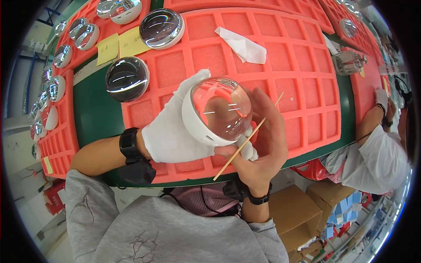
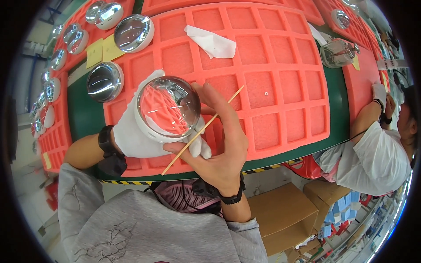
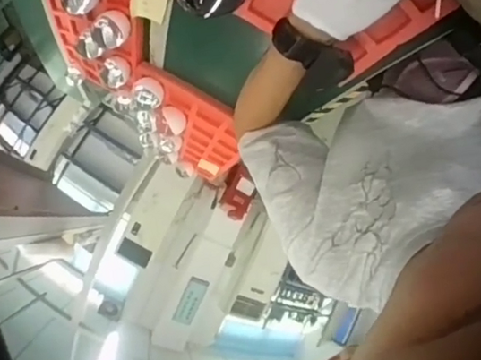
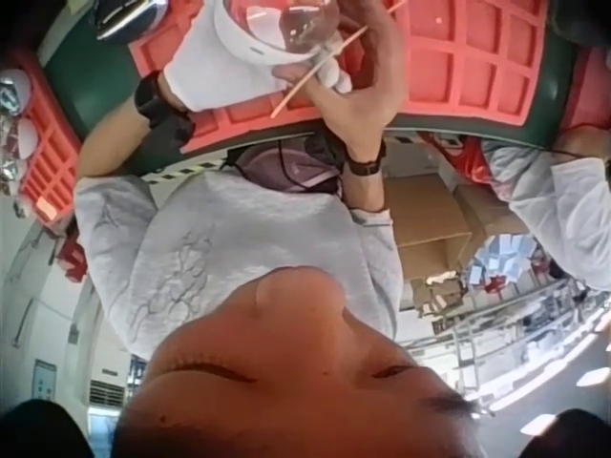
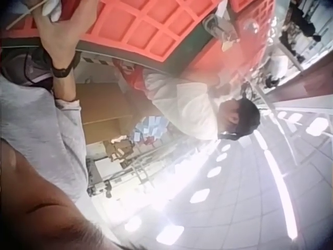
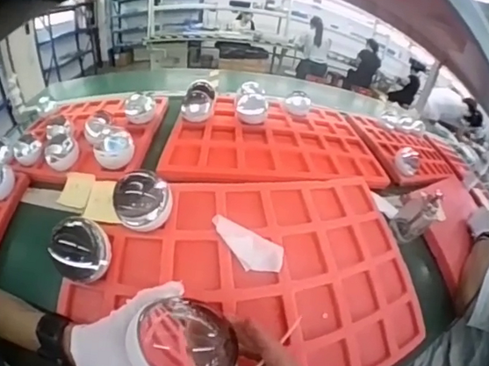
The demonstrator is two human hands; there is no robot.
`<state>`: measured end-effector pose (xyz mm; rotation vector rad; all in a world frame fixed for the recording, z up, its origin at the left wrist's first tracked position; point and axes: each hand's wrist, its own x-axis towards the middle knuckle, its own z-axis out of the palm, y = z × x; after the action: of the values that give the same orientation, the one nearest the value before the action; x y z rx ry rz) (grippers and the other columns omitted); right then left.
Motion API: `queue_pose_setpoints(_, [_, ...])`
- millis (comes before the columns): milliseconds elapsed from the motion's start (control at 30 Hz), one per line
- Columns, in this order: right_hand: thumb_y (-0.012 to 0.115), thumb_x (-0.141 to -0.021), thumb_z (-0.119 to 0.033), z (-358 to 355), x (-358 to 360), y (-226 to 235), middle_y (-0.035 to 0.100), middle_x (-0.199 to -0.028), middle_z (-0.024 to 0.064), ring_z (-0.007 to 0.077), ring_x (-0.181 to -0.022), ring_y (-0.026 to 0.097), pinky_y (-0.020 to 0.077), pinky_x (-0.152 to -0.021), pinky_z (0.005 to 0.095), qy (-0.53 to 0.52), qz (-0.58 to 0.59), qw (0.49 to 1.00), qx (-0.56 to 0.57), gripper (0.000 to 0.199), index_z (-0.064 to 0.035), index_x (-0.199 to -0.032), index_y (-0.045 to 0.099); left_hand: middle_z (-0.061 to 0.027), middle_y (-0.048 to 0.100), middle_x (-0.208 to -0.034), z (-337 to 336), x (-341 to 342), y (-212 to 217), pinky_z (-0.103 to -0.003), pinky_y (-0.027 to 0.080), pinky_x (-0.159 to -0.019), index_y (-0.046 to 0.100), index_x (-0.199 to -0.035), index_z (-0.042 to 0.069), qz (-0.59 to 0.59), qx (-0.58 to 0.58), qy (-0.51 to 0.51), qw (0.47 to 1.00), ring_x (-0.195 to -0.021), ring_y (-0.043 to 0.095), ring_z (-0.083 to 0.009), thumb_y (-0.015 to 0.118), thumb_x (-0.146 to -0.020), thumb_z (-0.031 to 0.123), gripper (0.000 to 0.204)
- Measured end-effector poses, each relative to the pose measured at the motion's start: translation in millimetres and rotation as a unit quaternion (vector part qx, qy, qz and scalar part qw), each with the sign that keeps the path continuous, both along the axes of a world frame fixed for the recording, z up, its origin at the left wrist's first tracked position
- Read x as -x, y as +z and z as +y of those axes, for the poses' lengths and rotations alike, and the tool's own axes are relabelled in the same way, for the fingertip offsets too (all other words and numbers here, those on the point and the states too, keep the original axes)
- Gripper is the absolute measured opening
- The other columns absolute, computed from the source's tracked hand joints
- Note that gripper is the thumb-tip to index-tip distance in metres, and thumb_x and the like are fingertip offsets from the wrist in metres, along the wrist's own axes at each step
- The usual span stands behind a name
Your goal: The person uses a wooden stick to apply a substance to the rim of a glass dome, rotates it, and then wipes the edge with a cloth before repeating the process on another dome.
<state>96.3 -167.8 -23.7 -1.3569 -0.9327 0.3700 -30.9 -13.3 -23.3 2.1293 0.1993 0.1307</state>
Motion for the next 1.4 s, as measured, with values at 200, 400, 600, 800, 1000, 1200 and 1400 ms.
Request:
queue_pose_setpoints(200, [0.095,-0.063,-0.018,-1.6,0.7,0.8,0.061,-0.132,0.0202,0.0288,-0.121,0.06,0.0508,-0.1,0.0399,-0.014,-0.001,1.0,-0.003,0.09,0.0046,-0.139,0.049,-0.0116,0.043,-0.145,0.6,-1.3,-6.7,-0.04,0.024,-0.122,0.012,-0.151,0.003,0.03,0.059,0.024,0.998,-0.135,0.043,-0.0227,0.088,-0.072,0.034,0.114])
queue_pose_setpoints(400, [0.096,-0.061,-0.022,-1.9,-3.5,-3.6,0.059,-0.132,0.028,0.0335,-0.125,0.058,0.0463,-0.107,0.0442,-0.014,-0.045,0.999,-0.016,0.096,0.012,-0.137,0.047,-0.0134,0.047,-0.142,3.1,-2.7,-18.3,-0.039,0.026,-0.12,0.012,-0.151,0.001,0.082,0.173,0.01,0.981,-0.134,0.046,-0.0233,0.089,-0.071,0.033,0.115])
queue_pose_setpoints(600, [0.094,-0.063,-0.021,-8.0,-2.0,0.2,0.058,-0.134,0.0267,0.0344,-0.124,0.058,0.0472,-0.104,0.0435,-0.007,-0.055,0.998,-0.01,0.092,0.01,-0.137,0.049,-0.0093,0.05,-0.139,-4.4,-4.8,3.8,-0.038,0.028,-0.12,0.026,-0.146,0.003,0.045,0.382,0.064,0.921,-0.131,0.048,-0.0219,0.081,-0.081,0.033,0.09])
queue_pose_setpoints(800, [0.091,-0.066,-0.014,-5.3,-1.3,1.8,0.058,-0.135,0.0242,0.0342,-0.122,0.059,0.0505,-0.098,0.0409,-0.009,-0.032,0.999,-0.012,0.084,0.0076,-0.137,0.051,-0.0071,0.055,-0.134,-6.7,-14.6,10.7,-0.039,0.033,-0.116,0.039,-0.137,0.006,-0.002,0.567,0.037,0.823,-0.125,0.051,-0.0219,0.067,-0.092,0.038,0.062])
queue_pose_setpoints(1000, [0.09,-0.069,-0.012,-2.6,-3.0,3.6,0.056,-0.135,0.0274,0.0354,-0.124,0.058,0.0478,-0.102,0.0425,0.012,-0.017,1.0,-0.02,0.084,0.0093,-0.138,0.048,-0.0064,0.06,-0.129,-2.1,-17.7,9.9,-0.041,0.038,-0.111,0.051,-0.128,0.008,0.029,0.863,0.023,0.503,-0.12,0.054,-0.022,0.056,-0.098,0.044,0.047])
queue_pose_setpoints(1200, [0.086,-0.073,-0.016,-2.1,0.5,-1.5,0.055,-0.135,0.0297,0.0371,-0.125,0.057,0.0445,-0.106,0.045,0.007,0.015,0.999,-0.034,0.082,0.0117,-0.139,0.046,-0.0057,0.063,-0.125,-2.9,-20.7,12.4,-0.043,0.044,-0.105,0.058,-0.122,0.01,0.037,0.876,0.031,0.48,-0.115,0.057,-0.022,0.048,-0.102,0.049,0.045])
queue_pose_setpoints(1400, [0.084,-0.077,-0.02,-1.3,1.6,-1.1,0.053,-0.136,0.0311,0.038,-0.128,0.055,0.0437,-0.108,0.046,0.006,0.022,0.999,-0.037,0.08,0.0133,-0.139,0.044,-0.0056,0.065,-0.123,-4.5,-21.3,15.3,-0.045,0.051,-0.091,0.059,-0.124,0.011,0.051,0.844,0.036,0.532,-0.106,0.062,-0.0233,0.046,-0.102,0.051,0.047])
